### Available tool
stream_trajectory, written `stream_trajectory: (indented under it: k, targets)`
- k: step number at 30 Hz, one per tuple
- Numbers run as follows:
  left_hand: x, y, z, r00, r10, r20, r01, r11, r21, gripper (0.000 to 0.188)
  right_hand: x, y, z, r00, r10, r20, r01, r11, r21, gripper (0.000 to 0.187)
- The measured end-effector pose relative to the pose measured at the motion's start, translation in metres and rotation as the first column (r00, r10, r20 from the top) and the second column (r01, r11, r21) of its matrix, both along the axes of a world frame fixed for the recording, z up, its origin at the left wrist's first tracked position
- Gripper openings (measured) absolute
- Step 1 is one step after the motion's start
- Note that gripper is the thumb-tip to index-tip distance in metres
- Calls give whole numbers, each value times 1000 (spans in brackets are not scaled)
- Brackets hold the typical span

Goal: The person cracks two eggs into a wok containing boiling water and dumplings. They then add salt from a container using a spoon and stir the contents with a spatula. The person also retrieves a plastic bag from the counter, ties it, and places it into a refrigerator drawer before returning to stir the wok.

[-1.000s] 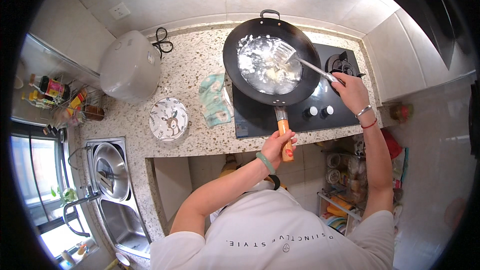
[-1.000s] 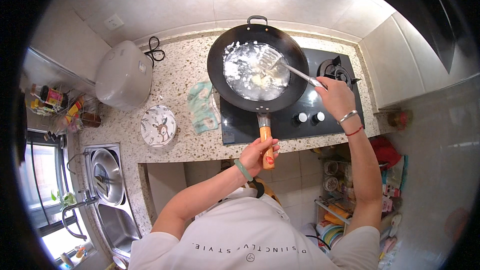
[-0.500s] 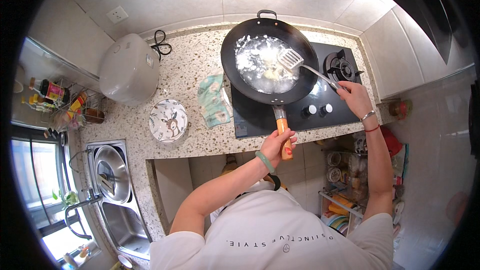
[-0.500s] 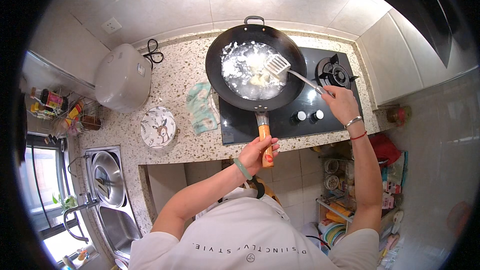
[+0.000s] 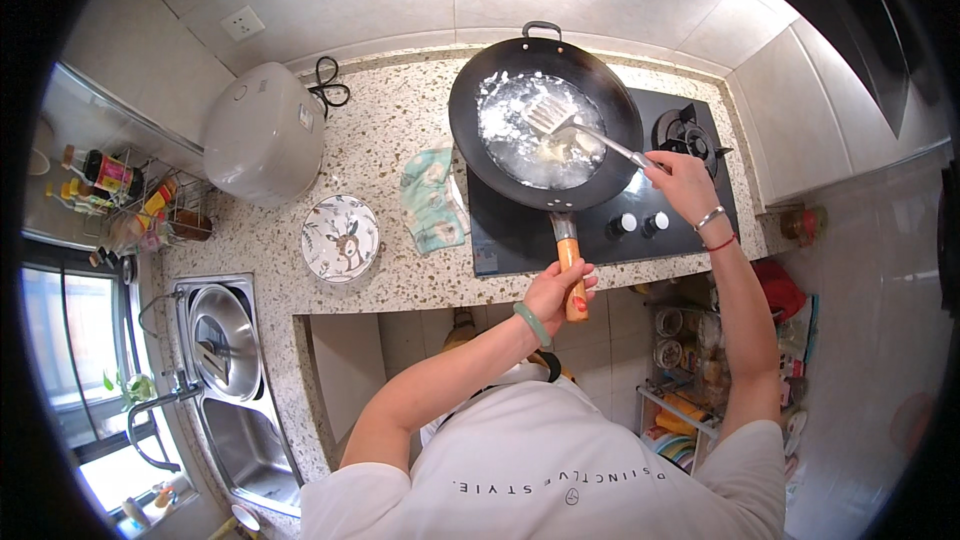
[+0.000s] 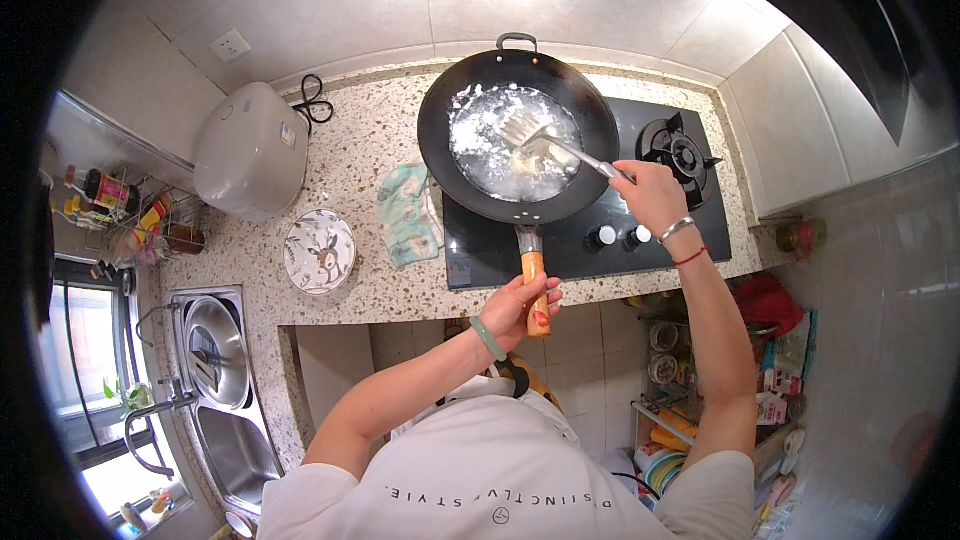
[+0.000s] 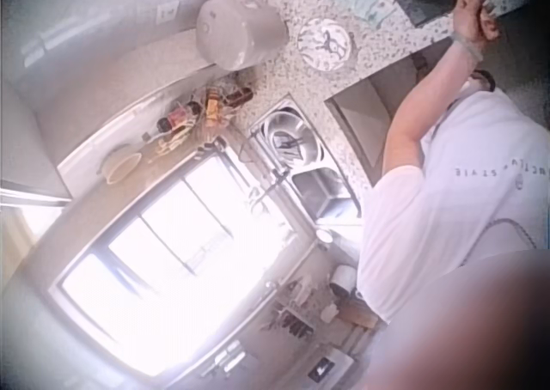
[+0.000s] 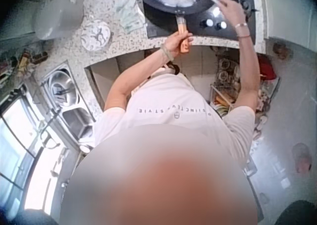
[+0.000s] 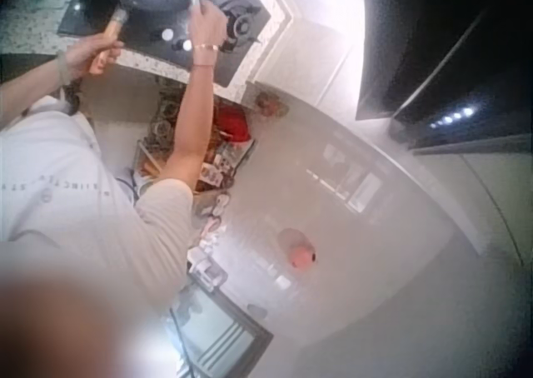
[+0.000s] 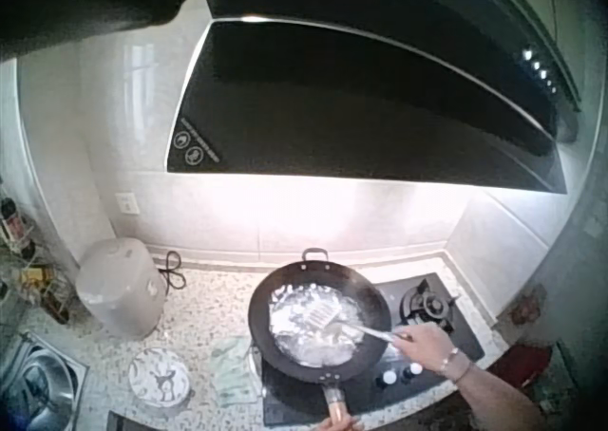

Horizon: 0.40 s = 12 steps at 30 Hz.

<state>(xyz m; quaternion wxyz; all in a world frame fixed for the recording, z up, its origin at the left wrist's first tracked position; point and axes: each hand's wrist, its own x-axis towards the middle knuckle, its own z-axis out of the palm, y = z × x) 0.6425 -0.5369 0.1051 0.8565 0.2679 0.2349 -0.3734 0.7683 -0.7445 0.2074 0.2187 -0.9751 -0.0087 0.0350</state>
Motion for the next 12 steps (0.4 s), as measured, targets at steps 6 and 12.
stream_trajectory:
  k: [6,12]
  targets:
    - [0,-1,-3,1000,4,1,-4,1000,-10,27,13,14,-2,999,48,-1,-48,999,-5,30]
    - [0,-1,-7,1000,11,-6,-11,1000,-19,27,5,24,18,998,58,-10,-59,997,-47,33]
